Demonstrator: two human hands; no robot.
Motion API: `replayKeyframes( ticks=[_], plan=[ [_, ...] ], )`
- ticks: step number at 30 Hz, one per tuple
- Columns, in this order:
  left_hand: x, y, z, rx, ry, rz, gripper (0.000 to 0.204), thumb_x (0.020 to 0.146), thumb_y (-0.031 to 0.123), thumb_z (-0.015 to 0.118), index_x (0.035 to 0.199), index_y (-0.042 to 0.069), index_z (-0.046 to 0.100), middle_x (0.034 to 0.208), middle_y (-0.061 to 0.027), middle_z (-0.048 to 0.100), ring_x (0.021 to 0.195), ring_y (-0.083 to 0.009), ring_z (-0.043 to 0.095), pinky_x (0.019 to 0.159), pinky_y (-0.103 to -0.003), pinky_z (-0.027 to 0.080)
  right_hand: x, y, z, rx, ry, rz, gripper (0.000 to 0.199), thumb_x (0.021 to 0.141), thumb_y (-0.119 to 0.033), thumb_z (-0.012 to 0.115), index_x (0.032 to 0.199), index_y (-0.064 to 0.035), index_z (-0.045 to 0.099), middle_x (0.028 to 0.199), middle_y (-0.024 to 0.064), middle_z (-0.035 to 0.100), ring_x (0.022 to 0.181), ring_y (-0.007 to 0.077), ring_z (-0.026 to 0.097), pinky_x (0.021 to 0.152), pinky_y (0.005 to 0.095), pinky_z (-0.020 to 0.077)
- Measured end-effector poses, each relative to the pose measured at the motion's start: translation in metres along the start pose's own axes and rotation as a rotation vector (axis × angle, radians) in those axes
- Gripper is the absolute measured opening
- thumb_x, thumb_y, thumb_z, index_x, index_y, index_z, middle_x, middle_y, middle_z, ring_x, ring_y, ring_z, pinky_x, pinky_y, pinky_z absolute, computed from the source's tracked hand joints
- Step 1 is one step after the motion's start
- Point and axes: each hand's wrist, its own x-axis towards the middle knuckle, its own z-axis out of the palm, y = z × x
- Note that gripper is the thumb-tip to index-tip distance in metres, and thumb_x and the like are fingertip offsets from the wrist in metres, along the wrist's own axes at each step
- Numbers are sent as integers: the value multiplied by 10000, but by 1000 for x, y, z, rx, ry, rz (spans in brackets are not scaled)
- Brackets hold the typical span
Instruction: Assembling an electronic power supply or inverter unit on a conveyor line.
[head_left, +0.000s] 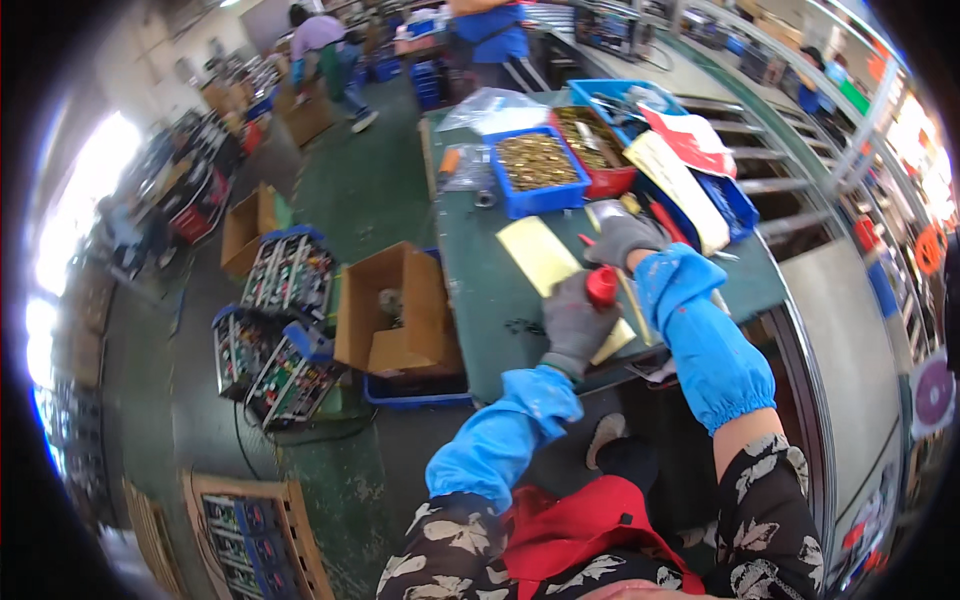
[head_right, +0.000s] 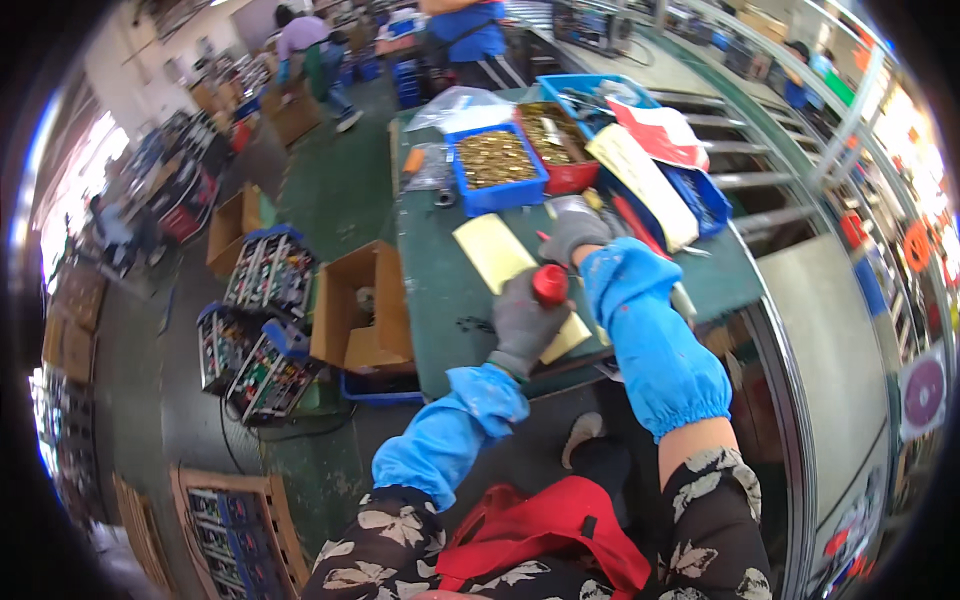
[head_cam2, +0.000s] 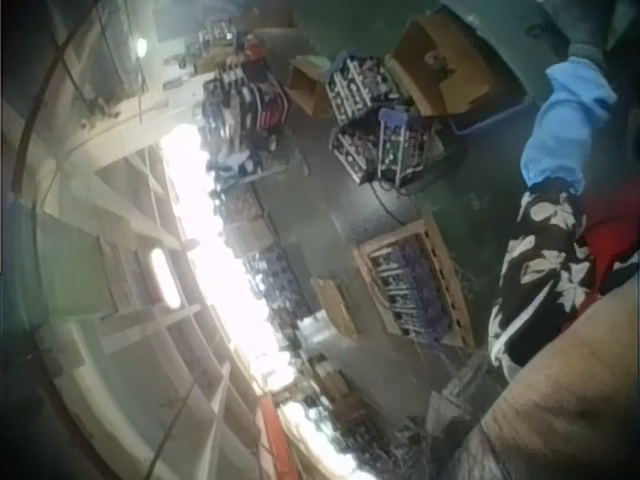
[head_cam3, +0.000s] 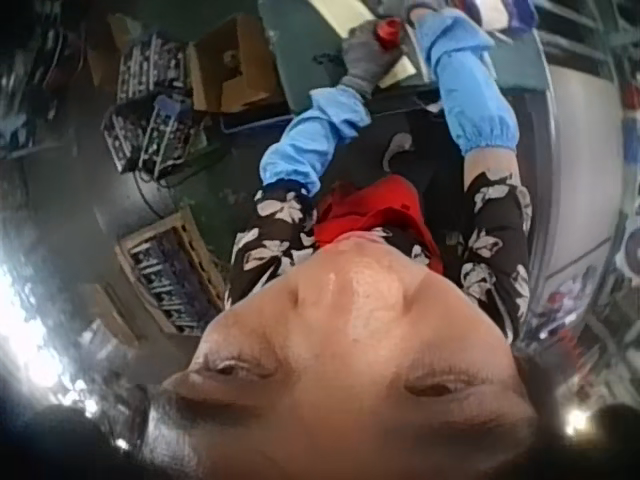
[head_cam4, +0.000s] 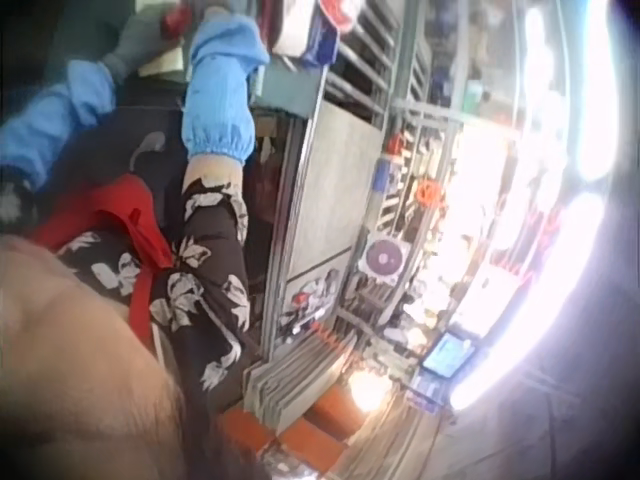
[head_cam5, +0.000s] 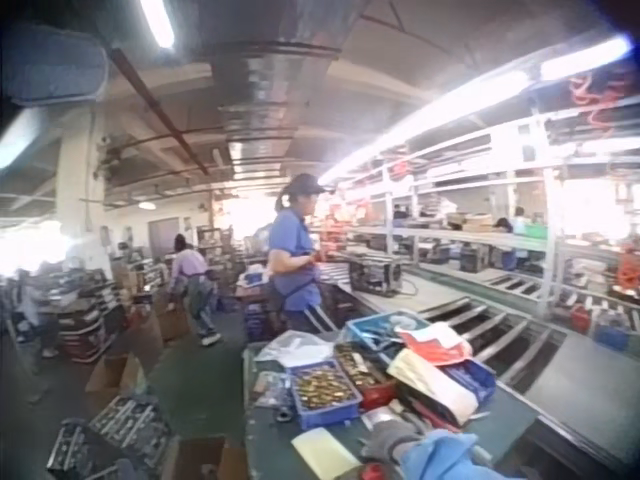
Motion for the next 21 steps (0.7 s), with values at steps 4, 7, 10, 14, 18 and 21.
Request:
replayKeyframes(
  ticks=[4,7,10,14,18,21],
  plan=[
    [-2,8,2,49,-87,-19,560,628,356,821,1090,133,597,1035,-112,653,1026,-347,600,901,-477,468,44,15,31,-175,-278,-93,462,709,-375,701,1004,-21,724,1035,233,692,969,367,676,871,429,522],
    [-1,6,2,104,-98,-21,563,627,365,832,1088,134,604,1046,-116,651,1029,-344,596,905,-476,464,28,30,29,-39,-87,-94,407,768,-343,642,1007,-22,718,999,239,690,948,373,680,844,423,531],
    [0,-5,3,56,-37,45,541,605,384,872,1021,123,644,942,-122,673,925,-357,626,805,-464,515,-17,53,9,398,198,-181,343,842,-337,614,859,4,650,835,240,666,814,388,659,708,465,489],
    [0,0,-9,-37,-70,76,544,642,400,849,1025,80,633,941,-155,669,893,-374,641,804,-470,521,-103,89,4,940,333,-51,343,883,-310,638,789,13,566,631,120,521,610,164,495,576,367,425],
    [-5,-1,-12,-459,-197,15,442,713,214,806,1055,57,574,975,-101,639,896,-257,639,792,-362,525,-206,90,-27,1206,272,65,214,944,-235,564,953,-33,634,721,-25,535,634,39,460,553,221,359],
    [-25,45,-32,-657,-393,66,439,743,121,775,1106,19,552,952,-87,621,868,-177,616,794,-333,519,-255,113,-34,1234,333,135,217,956,-242,556,989,-39,626,726,-26,535,620,33,458,538,207,352]
  ],
)
